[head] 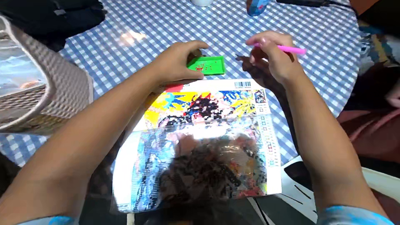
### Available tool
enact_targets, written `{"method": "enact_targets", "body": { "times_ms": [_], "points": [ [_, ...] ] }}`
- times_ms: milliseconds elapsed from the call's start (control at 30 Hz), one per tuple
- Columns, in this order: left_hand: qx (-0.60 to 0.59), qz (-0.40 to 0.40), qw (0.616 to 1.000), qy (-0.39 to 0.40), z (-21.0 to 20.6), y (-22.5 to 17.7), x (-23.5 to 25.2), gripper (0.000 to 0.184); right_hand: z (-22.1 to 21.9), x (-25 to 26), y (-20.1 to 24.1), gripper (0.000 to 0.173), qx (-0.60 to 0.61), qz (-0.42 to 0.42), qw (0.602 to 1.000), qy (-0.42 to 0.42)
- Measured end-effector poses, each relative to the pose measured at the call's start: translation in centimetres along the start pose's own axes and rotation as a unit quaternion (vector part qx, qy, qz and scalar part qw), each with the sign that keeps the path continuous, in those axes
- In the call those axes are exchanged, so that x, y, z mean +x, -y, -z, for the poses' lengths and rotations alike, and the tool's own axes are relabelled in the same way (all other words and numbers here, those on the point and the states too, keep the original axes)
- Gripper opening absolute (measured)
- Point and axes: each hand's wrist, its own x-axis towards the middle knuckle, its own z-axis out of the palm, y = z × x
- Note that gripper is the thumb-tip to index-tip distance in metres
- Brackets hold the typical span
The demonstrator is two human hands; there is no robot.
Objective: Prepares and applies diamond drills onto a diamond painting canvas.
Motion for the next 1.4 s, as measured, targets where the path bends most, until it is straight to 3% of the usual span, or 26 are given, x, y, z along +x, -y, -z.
{"method": "enact_targets", "body": {
  "times_ms": [100,200,367,533,700,867,1133,1267,1400],
  "points": [
    [-0.021,0.002,0.999,-0.035,0.2,-0.1,-1.2,0.067,-0.3,0.1,0.2,0.043,0.011,0.015,1.0,0.018],
    [-0.014,-0.022,0.997,-0.079,0.4,-1.1,-2.5,0.071,-0.3,0.1,0.5,0.025,-0.018,0.037,0.999,0.02],
    [0.002,-0.049,0.992,-0.12,-1.7,-4.3,-6.3,0.071,-0.2,0.1,0.6,0.018,0.004,0.03,0.999,0.012],
    [0.012,-0.036,0.995,-0.088,-4.2,-6.5,-10.8,0.068,0.2,0.0,0.7,0.024,-0.039,0.042,0.998,0.032],
    [0.033,-0.078,0.992,-0.093,-5.4,-6.7,-13.5,0.061,0.0,-0.2,1.4,0.026,-0.082,0.056,0.993,0.057],
    [0.032,-0.037,0.995,-0.083,-5.9,-7.0,-15.2,0.059,-0.6,-1.4,4.3,0.027,-0.098,0.07,0.984,0.135],
    [0.034,-0.033,0.995,-0.092,-6.0,-7.0,-16.0,0.057,-1.5,-4.6,9.9,0.028,-0.224,0.133,0.926,0.273],
    [0.024,-0.043,0.995,-0.088,-6.0,-6.7,-16.3,0.056,-2.6,-9.4,8.8,0.032,-0.265,0.134,0.922,0.249],
    [0.033,-0.048,0.995,-0.081,-5.9,-6.6,-16.9,0.059,-4.5,-12.9,7.8,0.025,-0.312,0.15,0.92,0.187]
  ]
}}
